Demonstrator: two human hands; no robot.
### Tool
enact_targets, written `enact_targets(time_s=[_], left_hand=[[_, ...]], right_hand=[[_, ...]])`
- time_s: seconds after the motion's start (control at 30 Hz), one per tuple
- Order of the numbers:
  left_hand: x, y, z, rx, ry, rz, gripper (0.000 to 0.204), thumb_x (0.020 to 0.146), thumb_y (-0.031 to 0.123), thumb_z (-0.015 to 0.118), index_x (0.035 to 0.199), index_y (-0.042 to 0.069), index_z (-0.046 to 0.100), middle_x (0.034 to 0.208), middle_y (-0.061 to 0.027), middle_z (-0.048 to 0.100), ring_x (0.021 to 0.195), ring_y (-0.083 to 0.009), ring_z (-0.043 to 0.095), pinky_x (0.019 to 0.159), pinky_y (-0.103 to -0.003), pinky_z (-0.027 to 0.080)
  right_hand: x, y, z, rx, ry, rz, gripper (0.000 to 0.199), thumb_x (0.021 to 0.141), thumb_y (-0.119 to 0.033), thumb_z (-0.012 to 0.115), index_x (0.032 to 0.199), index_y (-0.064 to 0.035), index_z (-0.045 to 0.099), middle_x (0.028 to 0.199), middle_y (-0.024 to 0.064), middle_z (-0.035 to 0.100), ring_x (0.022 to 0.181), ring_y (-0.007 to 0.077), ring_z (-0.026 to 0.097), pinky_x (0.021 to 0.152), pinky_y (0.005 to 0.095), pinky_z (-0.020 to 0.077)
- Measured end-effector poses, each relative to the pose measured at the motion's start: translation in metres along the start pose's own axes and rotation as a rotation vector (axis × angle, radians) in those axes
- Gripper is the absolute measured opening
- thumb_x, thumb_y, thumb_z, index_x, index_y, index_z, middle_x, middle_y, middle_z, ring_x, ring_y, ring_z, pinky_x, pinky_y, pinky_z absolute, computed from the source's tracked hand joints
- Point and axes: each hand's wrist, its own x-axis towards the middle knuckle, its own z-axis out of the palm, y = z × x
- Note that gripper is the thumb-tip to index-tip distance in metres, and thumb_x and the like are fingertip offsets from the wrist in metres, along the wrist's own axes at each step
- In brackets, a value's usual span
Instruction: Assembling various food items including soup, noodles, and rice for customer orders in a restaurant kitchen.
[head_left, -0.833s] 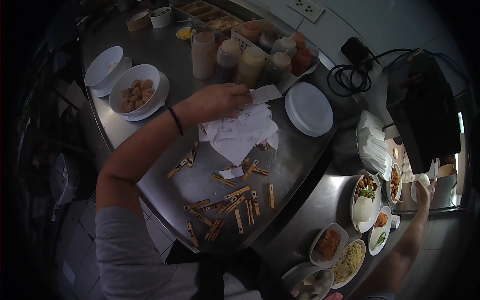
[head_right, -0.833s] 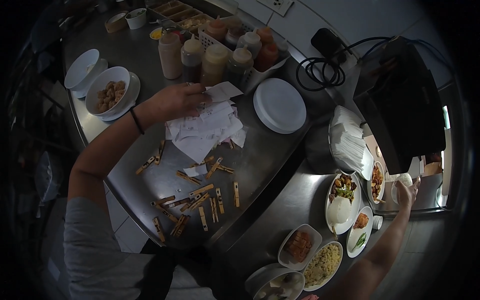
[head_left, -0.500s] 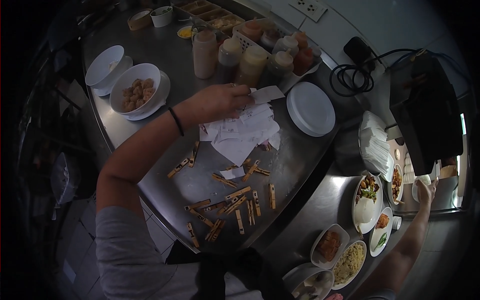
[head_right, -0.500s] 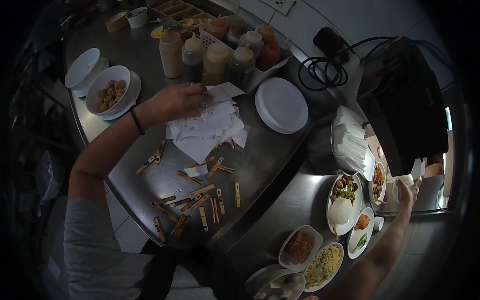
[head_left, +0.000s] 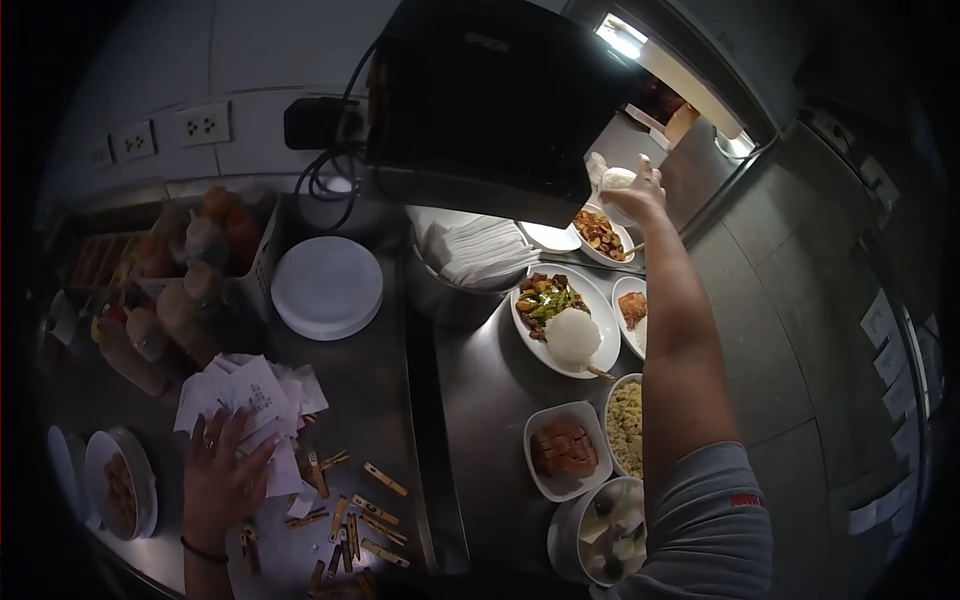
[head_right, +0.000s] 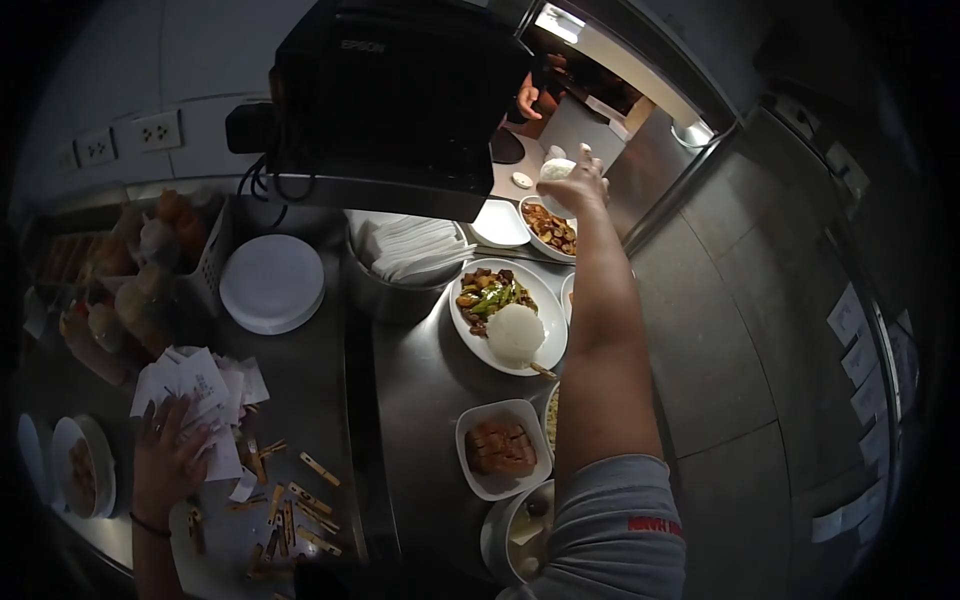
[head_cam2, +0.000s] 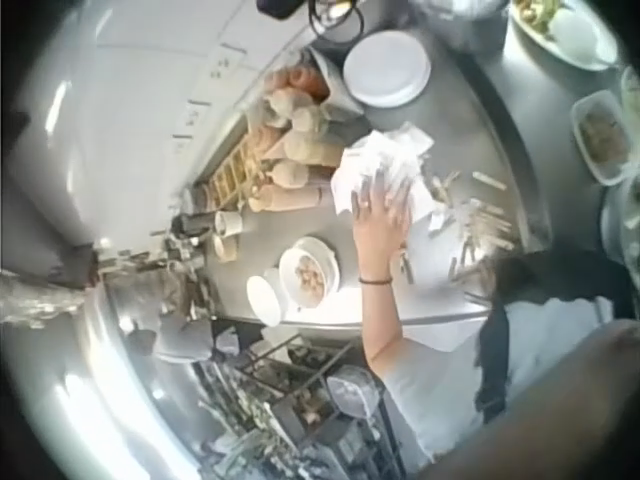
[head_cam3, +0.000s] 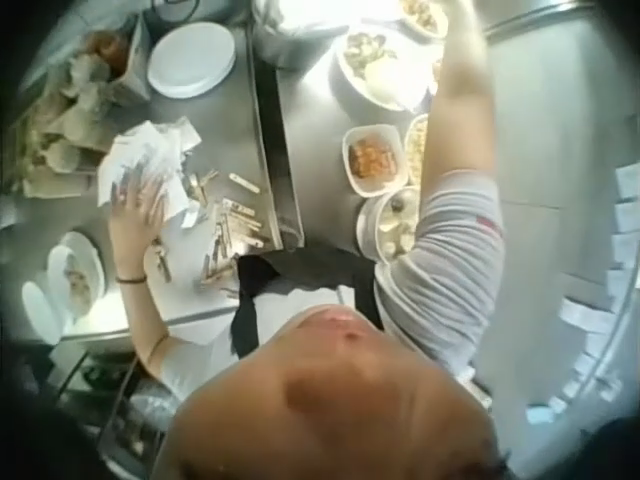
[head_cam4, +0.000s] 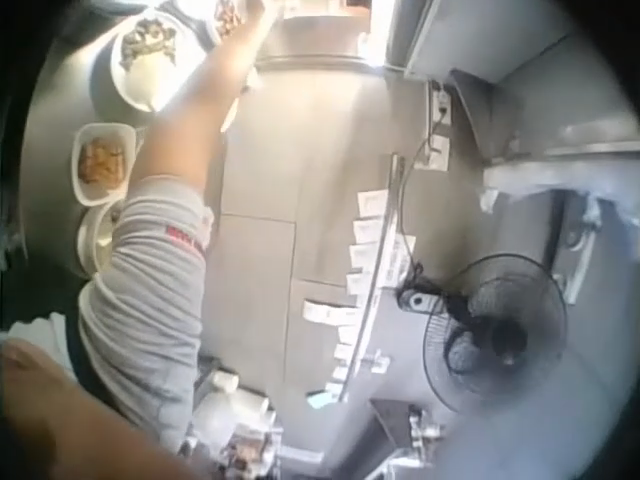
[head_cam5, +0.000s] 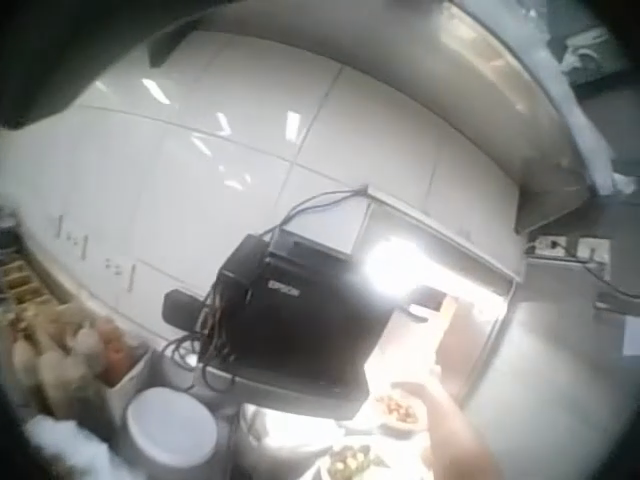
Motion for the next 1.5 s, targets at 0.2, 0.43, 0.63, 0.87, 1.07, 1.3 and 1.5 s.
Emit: enact_targets(time_s=[0.2, 0.43, 0.63, 0.87, 1.07, 1.3, 1.5], left_hand=[[-0.041, 0.001, 0.017, 0.008, 0.092, -0.052, 0.073, 0.071, 0.009, 0.059, 0.131, 0.028, 0.022, 0.131, -0.0181, 0.036, 0.118, -0.0387, 0.039, 0.098, -0.059, 0.029], [-0.034, 0.007, 0.023, -0.044, 0.288, 0.099, 0.081, 0.068, 0.007, 0.060, 0.133, 0.028, 0.016, 0.128, -0.0184, 0.038, 0.112, -0.0382, 0.045, 0.095, -0.060, 0.033], [-0.029, 0.006, 0.013, -0.159, 0.130, -0.030, 0.067, 0.077, 0.017, 0.057, 0.128, 0.041, 0.022, 0.121, -0.0178, 0.042, 0.102, -0.0365, 0.052, 0.088, -0.061, 0.038], [-0.012, -0.042, 0.029, -0.033, 0.553, -0.059, 0.087, 0.069, 0.010, 0.066, 0.129, 0.046, 0.015, 0.118, -0.0173, 0.048, 0.098, -0.0332, 0.057, 0.087, -0.056, 0.042], [-0.059, -0.071, 0.021, 0.082, 0.582, -0.338, 0.091, 0.067, 0.004, 0.064, 0.137, 0.030, 0.012, 0.119, -0.0239, 0.046, 0.103, -0.0351, 0.053, 0.088, -0.051, 0.042], [-0.058, -0.072, 0.028, 0.001, 0.733, -0.354, 0.087, 0.068, 0.002, 0.061, 0.138, 0.021, 0.013, 0.122, -0.0259, 0.044, 0.108, -0.0356, 0.050, 0.091, -0.045, 0.040], [-0.093, -0.061, -0.001, 0.080, 0.576, -0.451, 0.083, 0.069, 0.005, 0.059, 0.136, 0.023, 0.015, 0.117, -0.0241, 0.048, 0.108, -0.0372, 0.050, 0.095, -0.049, 0.035]], right_hand=[[-0.005, -0.003, -0.009, 0.051, -0.024, 0.019, 0.105, 0.046, -0.032, 0.074, 0.136, -0.0125, 0.023, 0.131, 0.0169, 0.035, 0.118, 0.0344, 0.041, 0.099, 0.0367, 0.0372], [0.011, 0.002, 0.012, 0.095, 0.059, 0.032, 0.107, 0.044, -0.035, 0.074, 0.136, -0.0132, 0.023, 0.129, 0.0151, 0.036, 0.116, 0.0333, 0.044, 0.095, 0.0384, 0.0412], [0.026, -0.034, 0.052, 0.131, 0.100, 0.008, 0.100, 0.055, -0.047, 0.072, 0.135, -0.0110, 0.025, 0.128, 0.0182, 0.037, 0.115, 0.0352, 0.043, 0.096, 0.0400, 0.0399], [-0.158, -0.110, 0.013, 0.227, -0.285, -0.521, 0.088, 0.066, -0.051, 0.067, 0.134, -0.0094, 0.028, 0.129, 0.0186, 0.037, 0.116, 0.0344, 0.042, 0.096, 0.0405, 0.0386], [-0.243, -0.275, -0.016, 0.325, -0.292, -0.821, 0.082, 0.070, -0.049, 0.064, 0.133, -0.0083, 0.029, 0.129, 0.0184, 0.037, 0.117, 0.0334, 0.041, 0.097, 0.0408, 0.0379], [-0.242, -0.276, -0.033, 0.304, -0.095, -1.014, 0.076, 0.075, -0.047, 0.060, 0.133, -0.0071, 0.031, 0.131, 0.0181, 0.036, 0.119, 0.0322, 0.039, 0.097, 0.0411, 0.0372], [-0.259, -0.291, -0.051, 0.318, 0.113, -1.131, 0.071, 0.079, -0.046, 0.057, 0.132, -0.0060, 0.032, 0.131, 0.0179, 0.035, 0.120, 0.0311, 0.038, 0.097, 0.0414, 0.0365]])
